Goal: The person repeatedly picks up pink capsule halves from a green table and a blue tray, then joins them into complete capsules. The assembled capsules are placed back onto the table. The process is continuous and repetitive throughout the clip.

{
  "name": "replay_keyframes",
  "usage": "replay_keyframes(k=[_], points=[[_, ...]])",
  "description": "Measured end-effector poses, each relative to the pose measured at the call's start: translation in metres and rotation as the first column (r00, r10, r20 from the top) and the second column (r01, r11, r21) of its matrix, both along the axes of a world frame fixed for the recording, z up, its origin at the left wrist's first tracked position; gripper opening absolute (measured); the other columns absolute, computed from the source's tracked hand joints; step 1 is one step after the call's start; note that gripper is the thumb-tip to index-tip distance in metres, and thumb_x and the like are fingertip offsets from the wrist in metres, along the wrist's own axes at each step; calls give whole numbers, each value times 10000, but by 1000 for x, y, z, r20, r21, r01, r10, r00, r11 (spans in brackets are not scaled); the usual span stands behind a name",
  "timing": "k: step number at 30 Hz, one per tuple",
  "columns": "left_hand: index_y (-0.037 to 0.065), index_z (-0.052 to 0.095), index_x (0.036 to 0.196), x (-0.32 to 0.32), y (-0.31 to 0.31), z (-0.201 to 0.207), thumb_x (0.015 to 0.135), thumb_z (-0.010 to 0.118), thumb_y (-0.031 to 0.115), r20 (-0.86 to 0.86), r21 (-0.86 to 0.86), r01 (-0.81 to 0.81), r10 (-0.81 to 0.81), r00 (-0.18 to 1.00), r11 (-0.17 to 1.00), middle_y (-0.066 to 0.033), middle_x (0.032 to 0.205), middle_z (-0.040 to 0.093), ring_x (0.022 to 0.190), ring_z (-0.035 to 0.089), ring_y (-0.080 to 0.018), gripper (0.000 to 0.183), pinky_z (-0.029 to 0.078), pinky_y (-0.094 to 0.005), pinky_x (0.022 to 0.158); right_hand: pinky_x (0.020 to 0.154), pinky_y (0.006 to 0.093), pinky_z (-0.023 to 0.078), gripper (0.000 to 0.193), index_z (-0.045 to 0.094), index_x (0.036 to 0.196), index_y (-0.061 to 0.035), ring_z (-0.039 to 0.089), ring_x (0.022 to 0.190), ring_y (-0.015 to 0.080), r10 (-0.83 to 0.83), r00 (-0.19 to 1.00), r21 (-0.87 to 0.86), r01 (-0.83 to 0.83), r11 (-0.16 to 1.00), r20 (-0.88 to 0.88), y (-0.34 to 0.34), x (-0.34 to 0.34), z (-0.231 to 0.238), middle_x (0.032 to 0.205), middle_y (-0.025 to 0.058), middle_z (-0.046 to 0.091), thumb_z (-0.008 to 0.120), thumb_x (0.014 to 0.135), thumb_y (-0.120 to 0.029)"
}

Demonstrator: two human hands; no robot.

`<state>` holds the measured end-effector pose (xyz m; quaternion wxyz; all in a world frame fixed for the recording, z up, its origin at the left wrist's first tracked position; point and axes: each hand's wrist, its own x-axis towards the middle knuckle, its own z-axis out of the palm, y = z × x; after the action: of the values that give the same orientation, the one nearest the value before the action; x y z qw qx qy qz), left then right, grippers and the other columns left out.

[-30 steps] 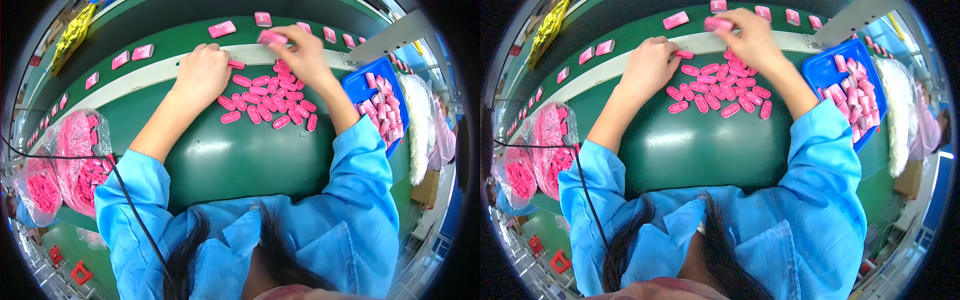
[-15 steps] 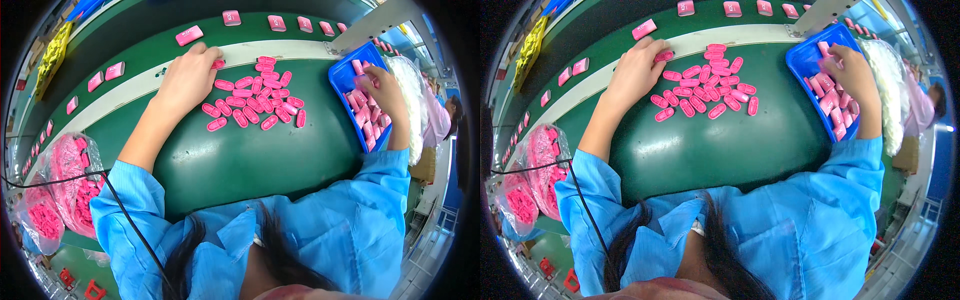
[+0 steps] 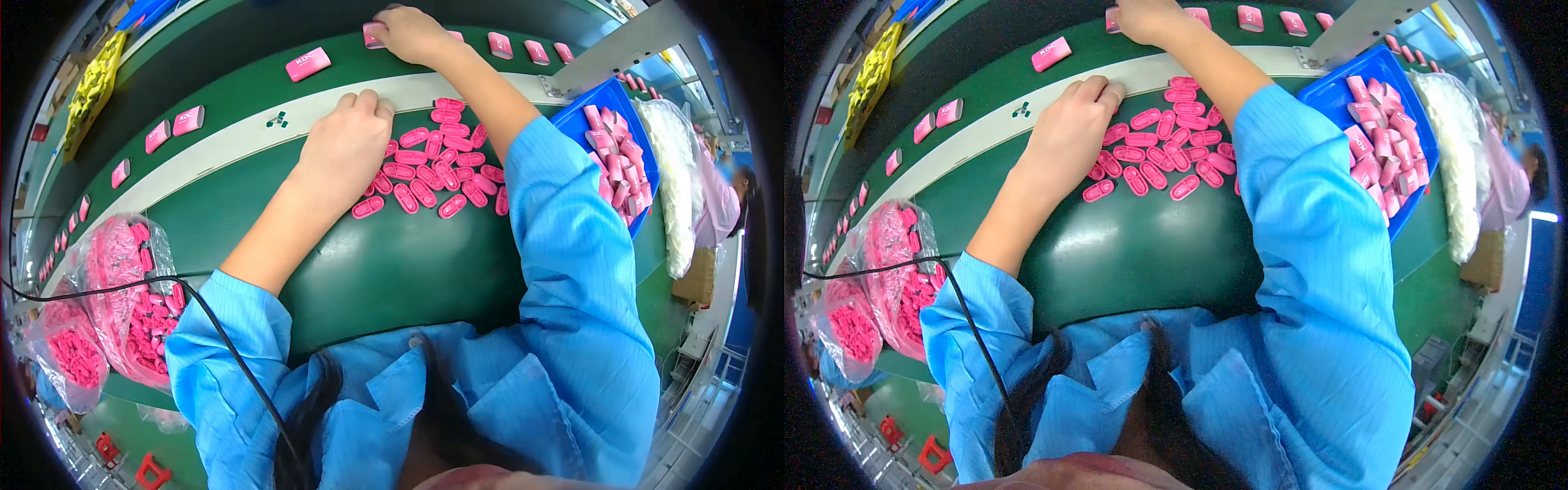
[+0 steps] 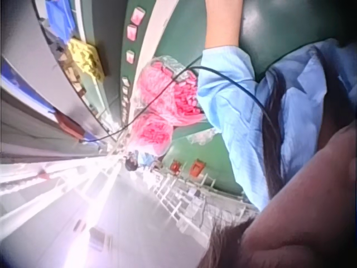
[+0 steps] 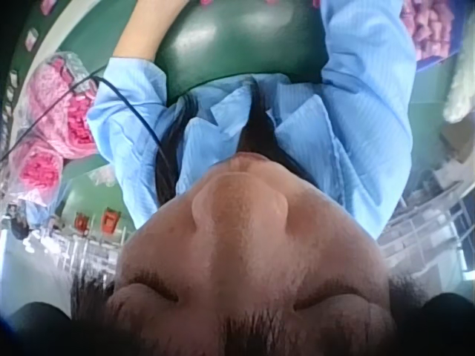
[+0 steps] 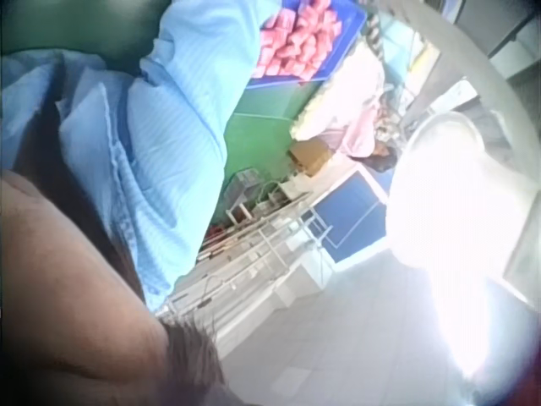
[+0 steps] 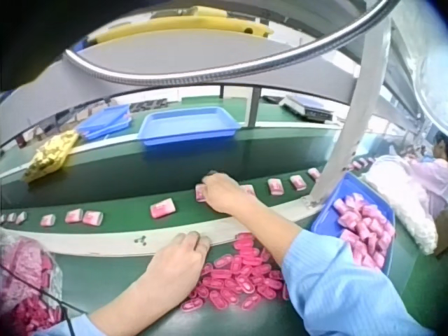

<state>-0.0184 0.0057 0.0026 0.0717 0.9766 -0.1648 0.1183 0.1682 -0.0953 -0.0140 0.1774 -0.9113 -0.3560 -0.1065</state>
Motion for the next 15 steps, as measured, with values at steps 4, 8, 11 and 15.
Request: replay_keyframes(k=[4,8,11,15], points=[[-2,624,963,10,8,7,802,584,53,-172,-195,-61,28,985,979,-119,904,625,755,636,-215,175,524,-310,679,717,355,513,163,630,900,19,648,785,267,42,979,275,15,961,-201,-28,-32,23,815,170,650,609,826,-125],[-34,615,1040,37,27,1,844,656,147,-501,-844,-455,-114,858,285,-64,899,649,719,619,-88,270,527,-210,662,704,247,498,298,586,1088,12,606,741,127,438,632,658,153,738,-639,-69,-46,16,959,86,643,632,859,-173],[-42,592,1088,40,17,-5,869,620,133,-417,-907,-406,-98,904,114,-78,952,646,813,636,-115,281,529,-211,760,736,241,517,335,546,1145,6,617,793,116,495,582,705,203,680,-645,-69,-67,14,1011,82,626,643,853,-127],[-68,559,1127,42,5,-8,871,602,86,-352,-935,-356,-145,925,0,-116,977,640,843,648,-153,302,536,-231,802,765,247,519,274,552,1107,24,623,859,126,508,665,773,168,612,-547,-63,-74,9,1002,83,627,619,862,-79]])
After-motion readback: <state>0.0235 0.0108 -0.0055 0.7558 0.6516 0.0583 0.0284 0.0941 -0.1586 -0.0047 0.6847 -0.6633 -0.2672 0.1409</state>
